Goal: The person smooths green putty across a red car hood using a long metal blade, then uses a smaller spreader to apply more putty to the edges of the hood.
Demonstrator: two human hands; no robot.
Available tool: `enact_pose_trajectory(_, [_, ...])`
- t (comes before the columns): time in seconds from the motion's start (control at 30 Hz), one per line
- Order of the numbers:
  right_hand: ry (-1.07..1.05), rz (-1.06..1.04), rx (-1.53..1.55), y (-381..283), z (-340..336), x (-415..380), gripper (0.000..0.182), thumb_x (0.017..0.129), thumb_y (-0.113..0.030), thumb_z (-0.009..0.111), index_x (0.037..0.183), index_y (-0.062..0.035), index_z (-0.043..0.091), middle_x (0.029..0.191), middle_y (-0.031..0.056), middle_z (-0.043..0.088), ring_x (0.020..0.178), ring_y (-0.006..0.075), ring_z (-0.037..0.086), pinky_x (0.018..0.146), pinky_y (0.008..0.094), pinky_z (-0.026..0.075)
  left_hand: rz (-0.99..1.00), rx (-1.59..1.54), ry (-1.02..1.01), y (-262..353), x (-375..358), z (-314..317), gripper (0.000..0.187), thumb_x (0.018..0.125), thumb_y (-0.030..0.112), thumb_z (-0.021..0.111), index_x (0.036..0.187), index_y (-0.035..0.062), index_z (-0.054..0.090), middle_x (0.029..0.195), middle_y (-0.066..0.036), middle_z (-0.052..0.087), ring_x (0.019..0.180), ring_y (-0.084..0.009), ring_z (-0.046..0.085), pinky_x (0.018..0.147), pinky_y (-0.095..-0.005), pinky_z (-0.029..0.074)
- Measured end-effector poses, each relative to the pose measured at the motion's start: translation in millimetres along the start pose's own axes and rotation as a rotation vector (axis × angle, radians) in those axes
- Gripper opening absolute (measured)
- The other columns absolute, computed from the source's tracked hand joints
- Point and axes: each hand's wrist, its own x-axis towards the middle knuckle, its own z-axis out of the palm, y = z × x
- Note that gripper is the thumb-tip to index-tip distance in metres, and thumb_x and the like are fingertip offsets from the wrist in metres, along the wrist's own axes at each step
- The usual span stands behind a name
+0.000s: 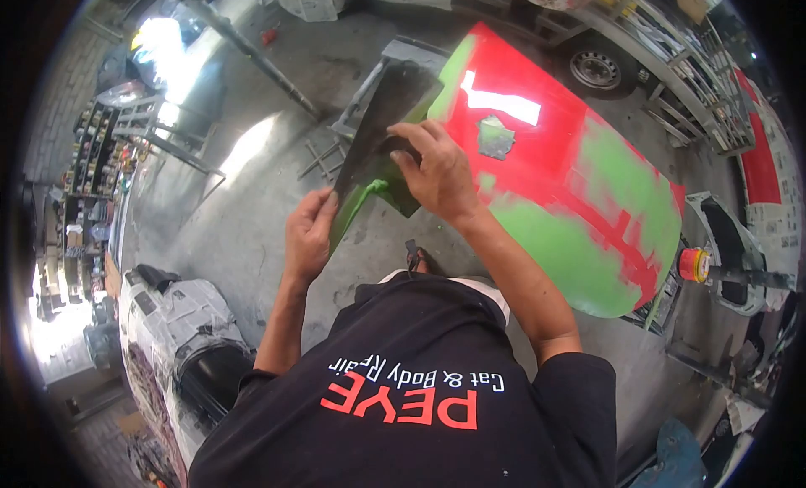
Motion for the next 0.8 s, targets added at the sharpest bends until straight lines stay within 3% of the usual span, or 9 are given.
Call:
enact_pose_trajectory(0.1, [0.074,0.013,0.020,-15,16,-16,0.033,0.086,-0.004,0.076,0.118,-0.0072,0.068,0.096,0.0126,0.063,0.081,0.0304,0.065,0.071,0.0403,0.053,-0.056,-0.072,0.037,2,9,5,0.022,0.105,0.015,0.061,0.110,-0.0059,0.069,0.086,-0.002,0.058,0.082,-0.0096,0.052,0.075,-0.0258,0.043])
enact_pose_trajectory(0.27, [0.057,0.004,0.019,-37,35,-40,0.035,0.083,0.000,0.075,0.116,-0.0066,0.065,0.098,0.0130,0.064,0.085,0.0354,0.066,0.072,0.0429,0.053,-0.155,-0.391,0.051,7,23,13,0.027,0.107,0.015,0.062,0.119,-0.0064,0.071,0.098,0.000,0.069,0.085,-0.0058,0.058,0.077,-0.0215,0.047])
enact_pose_trajectory(0.4, [-0.008,0.005,0.087,-40,35,-53,0.034,0.082,0.002,0.076,0.115,-0.0052,0.065,0.099,0.0122,0.065,0.087,0.0318,0.067,0.075,0.0394,0.054,-0.176,-0.474,0.079,3,31,9,0.027,0.107,0.015,0.061,0.122,-0.0054,0.070,0.103,-0.002,0.072,0.086,-0.0054,0.062,0.077,-0.0205,0.050])
enact_pose_trajectory(0.47, [-0.076,0.189,0.440,-31,36,-61,0.031,0.089,0.000,0.073,0.117,-0.0053,0.063,0.100,0.0096,0.066,0.089,0.0245,0.068,0.078,0.0353,0.054,-0.213,-0.669,0.084,12,34,6,0.027,0.107,0.016,0.061,0.124,-0.0036,0.069,0.104,-0.002,0.073,0.087,-0.0050,0.064,0.077,-0.0206,0.052])
enact_pose_trajectory(0.5, [-0.076,0.182,0.439,-25,36,-61,0.031,0.089,0.000,0.073,0.117,-0.0053,0.063,0.100,0.0096,0.066,0.089,0.0245,0.068,0.078,0.0353,0.054,-0.206,-0.670,0.086,14,35,5,0.027,0.107,0.016,0.061,0.124,-0.0036,0.069,0.104,-0.002,0.073,0.087,-0.0050,0.064,0.077,-0.0206,0.052])
enact_pose_trajectory(0.6, [0.074,0.679,1.034,-14,41,-66,0.025,0.098,-0.008,0.067,0.122,-0.0076,0.058,0.105,0.0032,0.066,0.092,0.0123,0.064,0.082,0.0292,0.053,-0.205,-0.722,0.064,20,36,3,0.026,0.108,0.016,0.060,0.125,-0.0023,0.068,0.105,-0.002,0.073,0.086,-0.0050,0.065,0.077,-0.0207,0.053])
enact_pose_trajectory(0.63, [0.077,0.673,1.034,-13,41,-69,0.025,0.098,-0.008,0.067,0.122,-0.0076,0.058,0.105,0.0032,0.066,0.092,0.0123,0.064,0.082,0.0292,0.053,-0.199,-0.747,0.049,25,37,4,0.026,0.108,0.016,0.060,0.125,-0.0018,0.068,0.104,-0.001,0.073,0.086,-0.0047,0.064,0.077,-0.0205,0.052])
enact_pose_trajectory(0.7, [-0.070,1.158,1.224,-14,40,-75,0.026,0.099,-0.015,0.068,0.122,-0.0079,0.058,0.106,0.0033,0.064,0.092,0.0143,0.065,0.084,0.0324,0.055,-0.185,-0.773,0.026,28,39,9,0.026,0.108,0.017,0.060,0.125,-0.0014,0.068,0.104,-0.001,0.073,0.086,-0.0043,0.064,0.077,-0.0203,0.052])
enact_pose_trajectory(0.8, [-0.332,1.230,1.357,-15,57,-90,0.028,0.101,-0.021,0.065,0.125,-0.0124,0.054,0.104,0.0032,0.062,0.086,0.0171,0.066,0.072,0.0381,0.057,-0.172,-0.742,0.032,28,38,21,0.024,0.108,0.019,0.061,0.123,0.0016,0.069,0.097,0.003,0.069,0.082,-0.0026,0.059,0.073,-0.0188,0.048])
